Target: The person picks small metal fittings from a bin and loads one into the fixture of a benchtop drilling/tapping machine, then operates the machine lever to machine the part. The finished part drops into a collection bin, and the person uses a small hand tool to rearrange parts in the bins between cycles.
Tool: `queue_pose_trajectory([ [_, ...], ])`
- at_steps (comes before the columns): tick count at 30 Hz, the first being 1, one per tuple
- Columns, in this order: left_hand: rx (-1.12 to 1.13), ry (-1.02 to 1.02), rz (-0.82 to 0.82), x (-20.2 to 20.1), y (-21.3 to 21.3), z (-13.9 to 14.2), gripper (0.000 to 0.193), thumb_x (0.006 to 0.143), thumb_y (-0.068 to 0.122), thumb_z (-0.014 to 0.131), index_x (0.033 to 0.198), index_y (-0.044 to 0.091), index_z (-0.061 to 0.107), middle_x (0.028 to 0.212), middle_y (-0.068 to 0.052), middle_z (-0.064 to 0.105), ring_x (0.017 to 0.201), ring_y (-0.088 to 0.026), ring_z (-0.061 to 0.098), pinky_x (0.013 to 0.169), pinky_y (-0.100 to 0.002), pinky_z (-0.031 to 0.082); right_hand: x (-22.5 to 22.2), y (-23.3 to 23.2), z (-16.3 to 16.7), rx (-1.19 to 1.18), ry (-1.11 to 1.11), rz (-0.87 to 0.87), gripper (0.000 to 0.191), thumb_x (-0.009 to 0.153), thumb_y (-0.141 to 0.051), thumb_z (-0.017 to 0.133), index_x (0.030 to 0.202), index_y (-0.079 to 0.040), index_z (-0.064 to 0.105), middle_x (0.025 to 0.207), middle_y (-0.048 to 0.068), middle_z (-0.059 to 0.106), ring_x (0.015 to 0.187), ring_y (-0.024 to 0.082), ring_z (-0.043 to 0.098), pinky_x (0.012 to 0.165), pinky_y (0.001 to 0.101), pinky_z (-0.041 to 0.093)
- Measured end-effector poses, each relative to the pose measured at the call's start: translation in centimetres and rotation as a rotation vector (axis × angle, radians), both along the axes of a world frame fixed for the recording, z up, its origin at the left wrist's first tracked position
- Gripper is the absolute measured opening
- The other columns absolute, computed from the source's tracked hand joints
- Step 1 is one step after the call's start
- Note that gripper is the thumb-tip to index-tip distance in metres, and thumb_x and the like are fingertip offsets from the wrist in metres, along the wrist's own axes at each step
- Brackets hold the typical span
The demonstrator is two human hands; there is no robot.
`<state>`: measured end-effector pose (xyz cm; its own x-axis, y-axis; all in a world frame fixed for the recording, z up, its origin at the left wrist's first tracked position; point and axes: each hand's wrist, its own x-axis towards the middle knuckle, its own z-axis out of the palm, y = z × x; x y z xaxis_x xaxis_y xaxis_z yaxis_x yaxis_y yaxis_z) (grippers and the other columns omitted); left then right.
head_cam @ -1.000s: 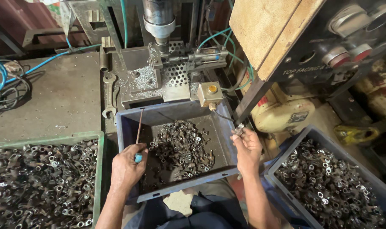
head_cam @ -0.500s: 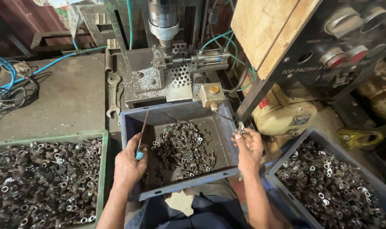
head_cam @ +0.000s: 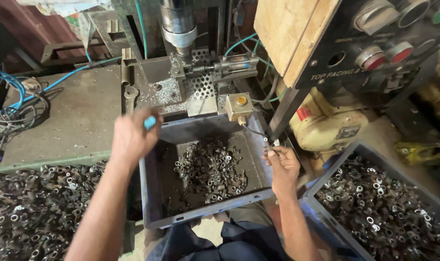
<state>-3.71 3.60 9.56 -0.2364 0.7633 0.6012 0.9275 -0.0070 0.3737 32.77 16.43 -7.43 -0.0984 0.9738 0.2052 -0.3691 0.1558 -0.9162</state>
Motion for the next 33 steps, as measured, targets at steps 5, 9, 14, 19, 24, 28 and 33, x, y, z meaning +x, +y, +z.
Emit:
queue_pose_trajectory([
  [5,-0.176,0.240,0.083,0.2,4.4,6.7,0.019,0.084,0.019,0.073,0.102,0.014,0.078,0.083,-0.019,0.073,0.078,-0.040,0.071,0.072,-0.050,0.057,0.1,-0.1,0.0,0.002,-0.069,-0.019,0.014,0.098,-0.001,0.066,0.111,-0.001,0.062,0.099,0.010,0.074,0.083,0.015,0.070,0.073,0.0267,0.053],
  [9,-0.335,0.357,0.133,1.4,7.4,8.9,0.026,0.078,0.017,0.072,0.102,0.019,0.080,0.083,-0.019,0.074,0.078,-0.039,0.073,0.071,-0.049,0.059,0.2,-0.3,0.1,-0.018,-0.080,-0.011,0.015,0.097,-0.002,0.066,0.112,-0.002,0.062,0.099,0.010,0.075,0.083,0.015,0.071,0.073,0.0266,0.053],
  [14,-0.432,0.483,0.183,2.1,10.4,8.7,0.014,0.087,0.020,0.070,0.091,0.013,0.082,0.088,-0.018,0.076,0.084,-0.036,0.075,0.073,-0.047,0.060,0.2,-0.3,0.1,-0.018,-0.090,-0.008,0.015,0.097,-0.002,0.066,0.112,-0.001,0.063,0.100,0.009,0.075,0.084,0.015,0.071,0.073,0.0266,0.053],
  [19,-0.364,0.322,0.058,0.4,11.3,6.5,0.021,0.080,0.024,0.075,0.097,0.014,0.081,0.085,-0.022,0.075,0.082,-0.040,0.073,0.078,-0.049,0.057,0.2,-0.2,-0.3,-0.007,-0.083,-0.002,0.017,0.096,-0.002,0.067,0.113,-0.001,0.063,0.101,0.009,0.074,0.084,0.015,0.071,0.074,0.0265,0.053],
  [24,-0.205,-0.301,-0.160,-1.8,6.2,1.1,0.023,0.087,0.021,0.075,0.105,0.008,0.078,0.095,-0.018,0.077,0.088,-0.032,0.077,0.082,-0.041,0.058,-0.3,0.0,0.5,-0.006,-0.066,0.007,0.016,0.097,-0.002,0.067,0.113,0.000,0.064,0.102,0.010,0.075,0.083,0.015,0.069,0.073,0.0269,0.052],
  [28,-0.128,-0.424,-0.033,-0.5,-0.2,-5.9,0.026,0.089,0.014,0.075,0.114,0.007,0.075,0.103,-0.018,0.077,0.098,-0.030,0.076,0.087,-0.039,0.057,-1.5,-0.1,2.8,-0.118,-0.019,0.032,0.017,0.097,-0.002,0.064,0.114,0.002,0.064,0.103,0.012,0.073,0.085,0.018,0.070,0.073,0.0294,0.054],
  [33,-0.083,-0.442,0.017,1.6,-4.1,-10.9,0.027,0.088,0.011,0.072,0.114,0.006,0.073,0.105,-0.018,0.076,0.097,-0.035,0.074,0.083,-0.039,0.059,-9.1,1.5,6.2,-0.223,0.077,0.241,0.025,0.097,-0.006,0.060,0.121,0.001,0.062,0.107,0.015,0.073,0.091,0.023,0.072,0.078,0.0324,0.057],
])
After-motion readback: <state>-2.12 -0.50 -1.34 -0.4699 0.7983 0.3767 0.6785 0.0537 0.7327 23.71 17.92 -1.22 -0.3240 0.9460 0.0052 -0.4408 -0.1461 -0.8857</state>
